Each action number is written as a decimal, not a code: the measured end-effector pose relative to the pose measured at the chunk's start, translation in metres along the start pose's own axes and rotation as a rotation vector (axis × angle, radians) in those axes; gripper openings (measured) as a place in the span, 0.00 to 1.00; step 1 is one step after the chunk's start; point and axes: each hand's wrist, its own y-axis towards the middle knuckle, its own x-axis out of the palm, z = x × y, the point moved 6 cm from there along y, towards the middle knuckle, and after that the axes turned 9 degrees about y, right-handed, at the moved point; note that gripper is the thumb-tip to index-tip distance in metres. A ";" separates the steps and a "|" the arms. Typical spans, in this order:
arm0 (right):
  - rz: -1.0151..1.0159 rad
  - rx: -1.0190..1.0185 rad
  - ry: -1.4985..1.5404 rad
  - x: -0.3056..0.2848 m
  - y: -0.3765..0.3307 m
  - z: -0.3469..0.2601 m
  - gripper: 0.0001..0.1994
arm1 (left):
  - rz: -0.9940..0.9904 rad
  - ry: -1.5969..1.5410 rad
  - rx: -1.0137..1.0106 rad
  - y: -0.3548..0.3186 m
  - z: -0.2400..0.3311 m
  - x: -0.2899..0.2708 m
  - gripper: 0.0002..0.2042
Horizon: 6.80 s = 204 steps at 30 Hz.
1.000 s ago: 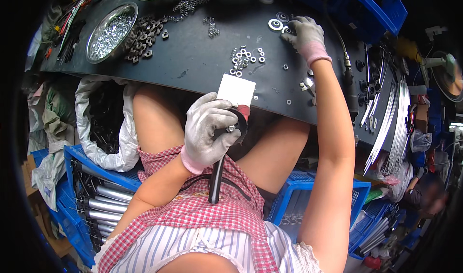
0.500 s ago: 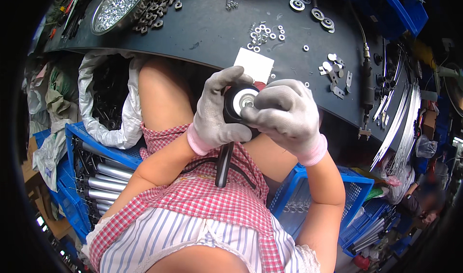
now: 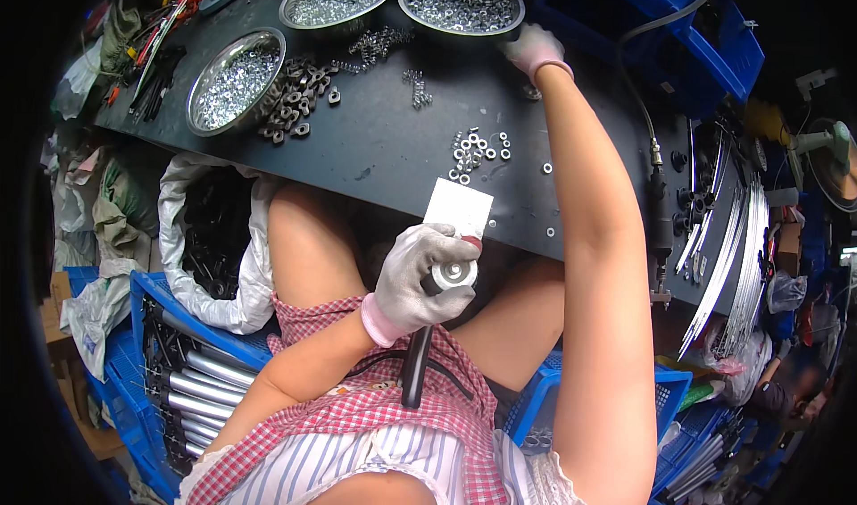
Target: Assemble mechanical handle components using fasteners and manual tools.
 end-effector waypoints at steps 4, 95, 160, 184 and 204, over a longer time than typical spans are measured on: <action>0.005 -0.182 0.062 0.003 0.010 0.000 0.24 | 0.035 -0.002 0.042 0.000 0.000 -0.001 0.22; 0.241 -0.687 0.490 -0.100 -0.348 -0.112 0.13 | 0.260 -0.169 0.018 0.003 -0.002 0.001 0.27; -0.526 0.489 1.820 0.113 -0.450 -0.092 0.22 | 0.223 0.303 0.310 -0.007 0.016 -0.010 0.11; 1.292 0.125 0.666 -0.152 -0.537 0.078 0.08 | -0.625 -0.176 -0.185 -0.085 0.066 0.010 0.12; 0.779 -0.364 1.314 -0.167 -0.612 0.162 0.39 | -0.766 -0.257 -0.335 -0.055 0.001 -0.023 0.26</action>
